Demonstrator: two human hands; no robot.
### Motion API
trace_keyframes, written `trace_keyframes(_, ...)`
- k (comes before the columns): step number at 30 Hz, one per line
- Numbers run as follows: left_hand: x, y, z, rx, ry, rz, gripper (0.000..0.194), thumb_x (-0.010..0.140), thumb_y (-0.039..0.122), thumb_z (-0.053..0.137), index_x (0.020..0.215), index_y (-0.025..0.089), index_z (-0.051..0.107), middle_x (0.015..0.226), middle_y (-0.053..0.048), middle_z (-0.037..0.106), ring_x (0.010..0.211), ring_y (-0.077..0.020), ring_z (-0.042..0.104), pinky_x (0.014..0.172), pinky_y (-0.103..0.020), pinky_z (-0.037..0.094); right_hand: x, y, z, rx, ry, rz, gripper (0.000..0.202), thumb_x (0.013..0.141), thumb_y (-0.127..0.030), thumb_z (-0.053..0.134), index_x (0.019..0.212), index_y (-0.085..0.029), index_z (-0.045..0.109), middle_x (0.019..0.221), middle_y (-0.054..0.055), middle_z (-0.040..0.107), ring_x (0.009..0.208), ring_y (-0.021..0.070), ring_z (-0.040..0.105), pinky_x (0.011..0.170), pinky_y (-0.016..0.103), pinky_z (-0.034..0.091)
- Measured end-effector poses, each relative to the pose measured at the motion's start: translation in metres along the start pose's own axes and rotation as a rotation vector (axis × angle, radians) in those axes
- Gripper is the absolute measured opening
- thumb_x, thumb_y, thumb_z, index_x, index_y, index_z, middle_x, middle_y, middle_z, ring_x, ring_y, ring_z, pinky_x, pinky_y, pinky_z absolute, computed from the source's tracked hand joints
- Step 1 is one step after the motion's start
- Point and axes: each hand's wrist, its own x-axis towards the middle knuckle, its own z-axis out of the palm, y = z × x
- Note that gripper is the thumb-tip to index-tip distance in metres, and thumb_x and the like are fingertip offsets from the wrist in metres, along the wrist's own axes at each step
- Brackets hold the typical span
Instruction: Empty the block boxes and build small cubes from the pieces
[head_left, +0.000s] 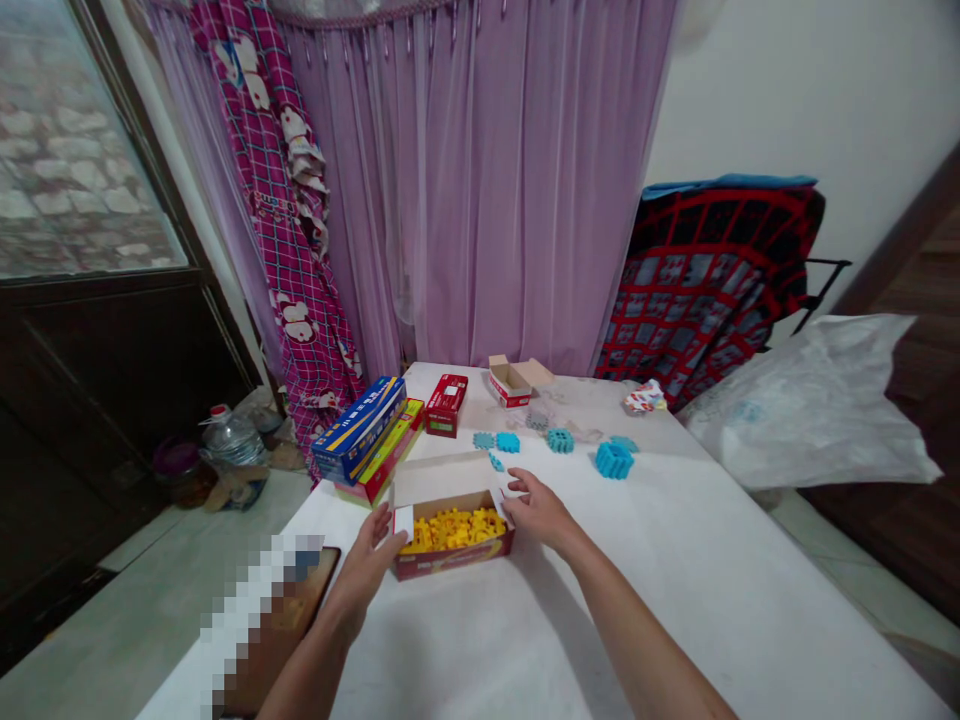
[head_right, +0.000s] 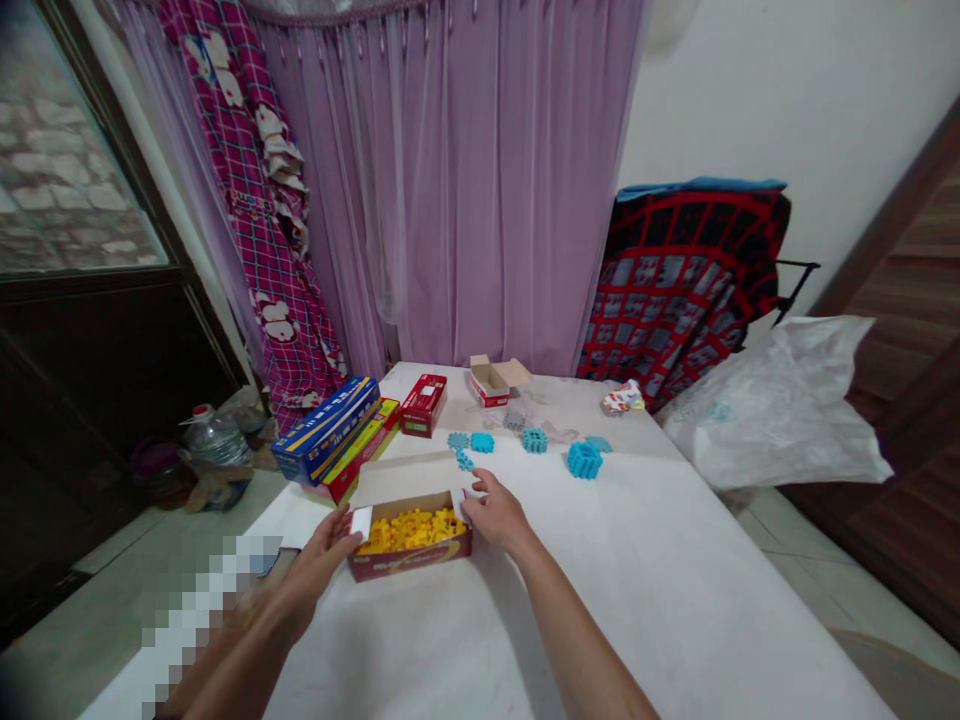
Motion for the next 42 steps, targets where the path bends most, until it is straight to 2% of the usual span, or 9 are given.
trace_keyframes(4,0.004,0.006,-0.019,0.213,0.090,0.083,0.057,0.079,0.033,0.064,0.133,0.020,0.050,0.141,-0.013,0.055,0.129,-0.0241,0.053,0.103,-0.037,0.047,0.020,-0.006,-0.021,-0.015,0.018,-0.089,0.038,0.076,-0.018,0.057,0.113,-0.019,0.069,0.116,0.007,0.070,0.099,0.0193,0.067,0.089,0.031,0.052)
trace_keyframes(9,0.011,0.049,-0.035,0.751,0.277,0.502,0.045,0.082,0.038,0.054,0.123,0.021,0.059,0.119,-0.009,0.067,0.109,-0.0247,0.064,0.093,-0.040,0.051,0.051,-0.040,-0.034,-0.458,-0.012,-0.181,0.034,0.087,-0.021,0.050,0.114,-0.021,0.071,0.113,0.005,0.073,0.101,0.0193,0.068,0.086,0.029,0.051)
trace_keyframes(11,0.012,0.071,-0.030,0.997,0.236,0.626,0.035,0.087,0.033,0.047,0.115,0.023,0.065,0.114,-0.008,0.069,0.104,-0.0230,0.064,0.093,-0.037,0.050,0.059,-0.056,-0.031,-0.595,-0.047,-0.227,0.035,0.089,-0.025,0.050,0.118,-0.024,0.070,0.117,0.004,0.072,0.105,0.0203,0.067,0.087,0.029,0.050)
trace_keyframes(16,0.018,0.104,0.001,1.417,0.030,0.583,0.038,0.086,0.023,0.049,0.121,0.021,0.063,0.121,-0.011,0.066,0.107,-0.0261,0.064,0.089,-0.038,0.049,0.065,-0.086,-0.017,-0.737,-0.145,-0.334,0.023,0.081,-0.026,0.061,0.097,-0.029,0.078,0.106,0.003,0.076,0.104,0.0247,0.067,0.084,0.031,0.048)
trace_keyframes(20,0.025,0.108,0.011,1.452,-0.009,0.595,0.058,0.079,0.024,0.060,0.136,0.024,0.052,0.138,-0.012,0.057,0.124,-0.0299,0.054,0.097,-0.043,0.044,0.060,-0.101,-0.019,-0.812,-0.133,-0.356,0.023,0.081,-0.023,0.059,0.091,-0.029,0.079,0.100,0.003,0.077,0.100,0.0250,0.067,0.081,0.031,0.047)
trace_keyframes(24,0.033,0.103,-0.001,1.438,-0.067,0.592,0.072,0.078,0.026,0.062,0.147,0.025,0.038,0.146,-0.012,0.051,0.133,-0.0296,0.046,0.100,-0.046,0.041,0.044,-0.110,-0.034,-0.857,-0.102,-0.434,0.025,0.085,-0.026,0.057,0.098,-0.031,0.078,0.103,0.002,0.076,0.099,0.0224,0.067,0.080,0.029,0.046)
trace_keyframes(31,0.020,0.091,-0.016,1.289,-0.062,0.896,0.029,0.093,0.037,0.050,0.114,0.028,0.069,0.118,-0.006,0.071,0.113,-0.0266,0.060,0.092,-0.045,0.040,-0.001,-0.094,-0.050,-0.833,-0.028,-0.688,0.022,0.092,-0.031,0.056,0.095,-0.027,0.077,0.105,0.005,0.074,0.098,0.0219,0.064,0.085,0.035,0.044)
trace_keyframes(36,-0.002,0.078,-0.016,1.197,-0.015,1.057,0.039,0.097,0.044,0.039,0.109,0.026,0.072,0.103,-0.006,0.074,0.097,-0.0231,0.063,0.085,-0.041,0.041,-0.018,-0.072,-0.051,-0.653,-0.039,-0.722,0.019,0.090,-0.027,0.059,0.102,-0.026,0.074,0.110,0.005,0.073,0.101,0.0224,0.063,0.088,0.037,0.045)
trace_keyframes(42,-0.013,0.067,-0.021,1.198,-0.018,1.093,0.039,0.098,0.040,0.036,0.112,0.028,0.070,0.105,-0.005,0.074,0.097,-0.0219,0.063,0.086,-0.041,0.040,-0.026,-0.060,-0.051,-0.435,-0.089,-0.680,0.018,0.088,-0.024,0.058,0.099,-0.026,0.072,0.106,0.003,0.074,0.101,0.0200,0.064,0.091,0.035,0.046)
